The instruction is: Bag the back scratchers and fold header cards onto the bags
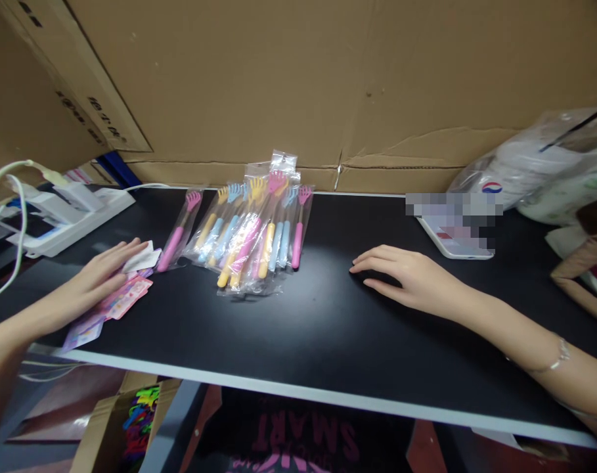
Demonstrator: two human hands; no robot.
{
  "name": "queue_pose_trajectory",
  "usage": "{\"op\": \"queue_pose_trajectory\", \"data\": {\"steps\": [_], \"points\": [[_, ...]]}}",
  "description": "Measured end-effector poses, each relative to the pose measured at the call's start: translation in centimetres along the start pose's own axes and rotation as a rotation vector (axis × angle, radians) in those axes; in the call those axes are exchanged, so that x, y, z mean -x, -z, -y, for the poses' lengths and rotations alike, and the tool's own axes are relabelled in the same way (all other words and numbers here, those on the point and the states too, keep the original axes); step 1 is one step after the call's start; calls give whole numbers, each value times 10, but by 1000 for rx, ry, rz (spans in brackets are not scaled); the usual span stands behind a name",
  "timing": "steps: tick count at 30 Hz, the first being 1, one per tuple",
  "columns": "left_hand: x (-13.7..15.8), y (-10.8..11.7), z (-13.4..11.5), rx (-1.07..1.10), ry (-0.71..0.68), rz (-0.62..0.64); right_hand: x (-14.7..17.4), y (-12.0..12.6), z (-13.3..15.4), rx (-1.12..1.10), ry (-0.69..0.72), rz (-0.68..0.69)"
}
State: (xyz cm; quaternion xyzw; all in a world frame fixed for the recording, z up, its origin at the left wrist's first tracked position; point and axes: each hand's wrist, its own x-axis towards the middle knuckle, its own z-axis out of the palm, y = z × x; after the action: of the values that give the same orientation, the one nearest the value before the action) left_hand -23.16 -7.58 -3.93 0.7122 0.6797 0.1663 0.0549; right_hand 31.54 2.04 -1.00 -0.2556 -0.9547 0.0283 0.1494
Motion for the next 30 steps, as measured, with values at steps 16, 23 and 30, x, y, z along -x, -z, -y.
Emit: {"op": "queue_pose_trajectory", "data": {"steps": [16, 23, 30], "points": [[29, -17, -15, -115, -60, -66, -1, 1, 6, 102, 25, -17], [60, -28, -61, -7, 19, -186, -1, 0, 7, 70, -89, -54], [58, -42, -112, -33, -76, -247, -1, 0, 9, 53, -109, -79]]}}
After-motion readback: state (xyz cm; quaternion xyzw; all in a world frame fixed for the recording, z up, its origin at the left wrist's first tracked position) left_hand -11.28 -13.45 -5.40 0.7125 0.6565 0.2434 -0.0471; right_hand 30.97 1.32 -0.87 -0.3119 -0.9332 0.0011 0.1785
